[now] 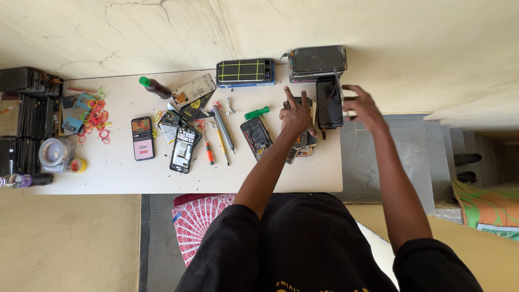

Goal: The person repairs mobile phones by handling internal components and screens. They pick up and examine different phone bodies, screens, and cables on a workbench, at one point attempting to fit a screen into a frame.

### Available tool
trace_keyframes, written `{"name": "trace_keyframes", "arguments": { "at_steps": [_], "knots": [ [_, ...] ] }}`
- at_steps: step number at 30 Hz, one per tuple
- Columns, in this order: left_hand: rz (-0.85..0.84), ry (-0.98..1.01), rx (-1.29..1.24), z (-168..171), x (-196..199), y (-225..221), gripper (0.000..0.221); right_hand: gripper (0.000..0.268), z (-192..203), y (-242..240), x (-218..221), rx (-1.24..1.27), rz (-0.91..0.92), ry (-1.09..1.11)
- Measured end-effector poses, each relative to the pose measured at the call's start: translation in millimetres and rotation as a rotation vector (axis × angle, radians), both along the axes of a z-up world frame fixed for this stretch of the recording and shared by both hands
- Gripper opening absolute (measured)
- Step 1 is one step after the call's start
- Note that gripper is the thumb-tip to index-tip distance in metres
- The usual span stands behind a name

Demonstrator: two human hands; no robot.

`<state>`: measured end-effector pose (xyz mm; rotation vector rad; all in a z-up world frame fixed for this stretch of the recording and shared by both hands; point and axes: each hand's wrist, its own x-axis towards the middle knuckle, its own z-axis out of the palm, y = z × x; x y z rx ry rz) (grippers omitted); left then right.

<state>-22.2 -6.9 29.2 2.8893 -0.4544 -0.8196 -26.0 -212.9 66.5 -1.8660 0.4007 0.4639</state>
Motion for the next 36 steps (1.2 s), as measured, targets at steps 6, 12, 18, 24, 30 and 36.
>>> {"name": "trace_keyframes", "arguments": {
  "at_steps": [6, 12, 18, 24, 30, 36],
  "knots": [
    [0.287, -0.034, -0.201, -14.5, 4.3, -5.4, 0.119, 0.073, -9.8, -29.8, -10.8, 0.847, -0.121, -0.109],
    [0.4, -0.028, -0.231, -21.2, 11.8, -11.3, 0.107, 0.071, -7.8, -11.0, -30.2, 1.223, -0.107, -0.043],
    [0.422, -0.088, -0.288, -36.8, 15.6, -8.4, 0.089, 0.05, -24.0, -1.6, -20.6, 0.681, -0.07, -0.101],
    [0.566, 0.075, -0.359, -28.7, 27.9, 0.3, 0.156, 0.051, -61.2, -6.7, -14.7, 0.508, -0.024, -0.045],
    [0.443, 0.0, -0.246, -29.9, 18.7, 2.2, 0.161, 0.039, -53.7, 5.3, -16.2, 0.666, -0.189, 0.024],
    [0.623, -0.007, -0.323, -38.7, 30.9, 8.4, 0.1, 0.054, -46.2, 11.6, -5.4, 0.542, -0.086, -0.076]
  ]
}}
